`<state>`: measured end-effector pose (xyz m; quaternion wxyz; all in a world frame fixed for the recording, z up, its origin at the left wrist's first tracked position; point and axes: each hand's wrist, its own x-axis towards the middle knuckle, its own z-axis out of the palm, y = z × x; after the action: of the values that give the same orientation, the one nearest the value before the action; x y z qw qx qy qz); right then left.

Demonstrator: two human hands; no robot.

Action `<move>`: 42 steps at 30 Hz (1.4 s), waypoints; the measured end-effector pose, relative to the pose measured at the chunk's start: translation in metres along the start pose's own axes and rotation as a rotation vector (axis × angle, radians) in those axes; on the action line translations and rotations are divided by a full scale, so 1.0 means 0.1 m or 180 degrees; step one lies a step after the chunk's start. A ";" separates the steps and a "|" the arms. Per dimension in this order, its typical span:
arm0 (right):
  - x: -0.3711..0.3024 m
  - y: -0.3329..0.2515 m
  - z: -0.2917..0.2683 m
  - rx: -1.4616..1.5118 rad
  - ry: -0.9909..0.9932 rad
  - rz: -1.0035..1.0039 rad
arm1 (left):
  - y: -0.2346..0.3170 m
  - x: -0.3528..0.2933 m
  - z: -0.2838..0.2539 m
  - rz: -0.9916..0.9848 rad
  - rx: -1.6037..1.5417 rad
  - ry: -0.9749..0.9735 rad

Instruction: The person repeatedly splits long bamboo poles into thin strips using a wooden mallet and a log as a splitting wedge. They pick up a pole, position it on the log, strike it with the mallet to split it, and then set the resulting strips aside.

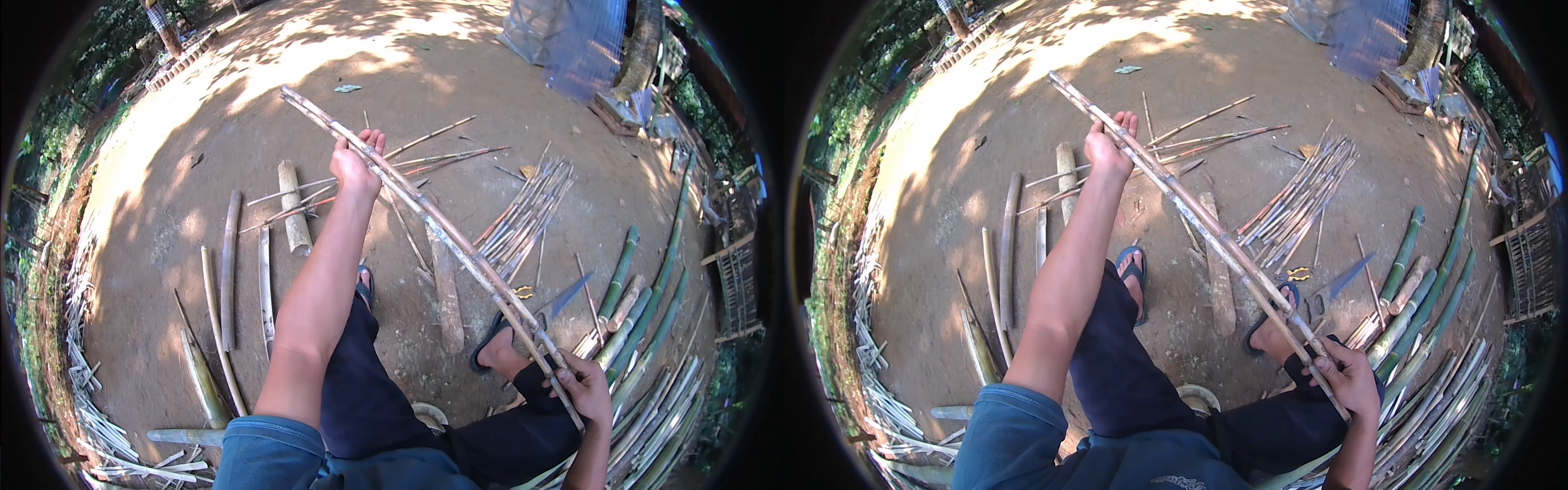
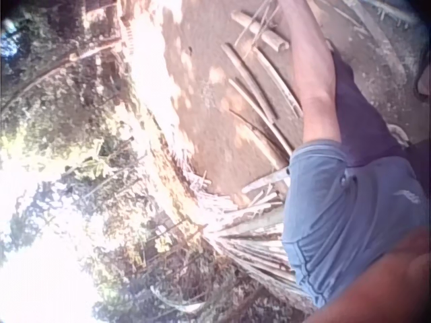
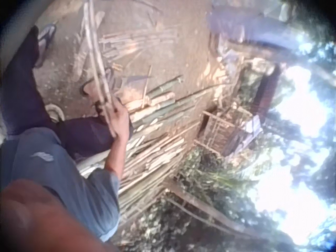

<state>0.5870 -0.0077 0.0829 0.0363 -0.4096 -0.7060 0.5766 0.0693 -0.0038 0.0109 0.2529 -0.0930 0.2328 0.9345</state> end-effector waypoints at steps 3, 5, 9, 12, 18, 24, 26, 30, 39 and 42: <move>0.01 0.03 -0.07 -0.0050 -0.0017 0.0036 | 0.00 -0.01 0.05 0.0012 0.0161 0.0144; 0.03 -0.01 -0.14 -0.0186 -0.0113 -0.0023 | -0.02 0.02 0.05 -0.0036 0.0163 0.0002; 0.16 -0.07 -0.18 -0.0458 -0.0259 0.0114 | 0.10 0.36 -0.18 0.0042 0.0263 0.0074; 0.26 -0.12 -0.20 -0.0649 -0.0216 0.0086 | 0.24 0.45 -0.26 0.0031 0.0490 0.0010; 0.22 -0.08 -0.34 -0.1075 -0.0170 -0.0157 | 0.44 0.75 -0.45 0.0178 0.0594 0.0128; 0.23 -0.14 -0.27 -0.1476 -0.0079 -0.0292 | 0.63 0.85 -0.57 0.0289 0.0825 0.0262; 0.28 -0.19 -0.22 -0.1680 0.0035 -0.0409 | 0.68 0.90 -0.68 0.0226 0.0770 0.0227; 0.35 -0.14 -0.01 -0.1860 0.0229 -0.1032 | 0.75 0.91 -0.85 0.0206 0.0748 0.0224; 0.01 0.46 -0.45 -0.2033 0.1201 -0.1019 | 0.95 0.52 -0.43 0.0290 -0.0165 -0.0136; -0.17 0.85 -0.82 -0.2195 0.1398 -0.1084 | 1.32 0.57 -0.58 0.0379 -0.0499 -0.0456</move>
<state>0.6867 0.0459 0.0453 0.1411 -0.3884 -0.8901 0.1925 -0.0446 -0.1085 -0.0051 0.2049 -0.0315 0.1454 0.9674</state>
